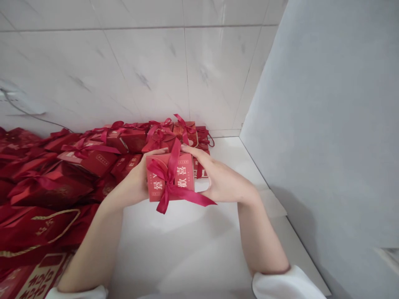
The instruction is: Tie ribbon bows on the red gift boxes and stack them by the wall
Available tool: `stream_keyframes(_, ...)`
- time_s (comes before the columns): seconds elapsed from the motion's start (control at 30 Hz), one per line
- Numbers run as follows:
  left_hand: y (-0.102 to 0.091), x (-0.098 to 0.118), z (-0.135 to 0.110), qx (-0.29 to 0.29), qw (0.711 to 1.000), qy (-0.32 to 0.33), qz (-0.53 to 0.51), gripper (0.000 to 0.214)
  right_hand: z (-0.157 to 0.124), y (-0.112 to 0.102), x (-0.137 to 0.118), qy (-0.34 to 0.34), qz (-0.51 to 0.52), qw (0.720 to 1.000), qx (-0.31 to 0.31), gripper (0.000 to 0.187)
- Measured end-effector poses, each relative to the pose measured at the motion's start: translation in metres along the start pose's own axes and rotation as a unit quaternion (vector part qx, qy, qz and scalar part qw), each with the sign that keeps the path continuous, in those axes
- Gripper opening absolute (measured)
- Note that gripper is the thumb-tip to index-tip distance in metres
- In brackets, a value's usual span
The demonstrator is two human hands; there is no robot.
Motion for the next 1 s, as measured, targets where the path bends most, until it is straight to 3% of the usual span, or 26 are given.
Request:
stream_keyframes(0.17, -0.006, -0.004, -0.001, -0.053, 0.994, 0.010, 0.091, 0.093, 0.003, 0.003, 0.000, -0.029, -0.017, 0.999, -0.006, 0.099)
stream_keyframes(0.37, -0.006, -0.004, -0.001, -0.029, 0.984, 0.075, 0.158, 0.091, 0.003, 0.001, -0.003, -0.089, -0.064, 0.994, 0.018, 0.089)
stream_keyframes(0.43, -0.005, -0.001, -0.001, -0.010, 0.983, 0.111, 0.146, 0.093, -0.003, -0.005, -0.003, -0.113, -0.069, 0.990, 0.052, 0.089)
stream_keyframes(0.6, -0.010, 0.006, -0.002, 0.023, 0.975, 0.163, 0.151, 0.096, -0.026, -0.024, -0.003, -0.136, 0.024, 0.968, 0.211, 0.093)
stream_keyframes(0.73, -0.015, 0.007, -0.002, 0.022, 0.969, 0.153, 0.191, 0.071, -0.032, -0.027, -0.003, -0.145, 0.041, 0.957, 0.249, 0.095)
stream_keyframes(0.83, -0.014, 0.008, -0.002, 0.027, 0.968, 0.125, 0.214, 0.063, -0.026, -0.025, -0.001, -0.109, 0.017, 0.961, 0.255, 0.097)
stream_keyframes(0.93, -0.012, 0.008, -0.002, 0.074, 0.977, 0.035, 0.195, 0.052, -0.016, -0.017, -0.001, -0.049, -0.025, 0.966, 0.254, 0.097)
stream_keyframes(1.0, -0.009, 0.007, -0.002, 0.084, 0.989, -0.030, 0.122, 0.044, -0.007, -0.010, -0.003, -0.022, -0.041, 0.963, 0.265, 0.097)
Point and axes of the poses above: each hand's wrist, its own z-axis towards the middle knuckle, its own y-axis out of the palm, x = y × z, the point moved 1 cm from there along z, towards the middle knuckle, and after that the axes turned 13 degrees about y, right-handed, at the moved point
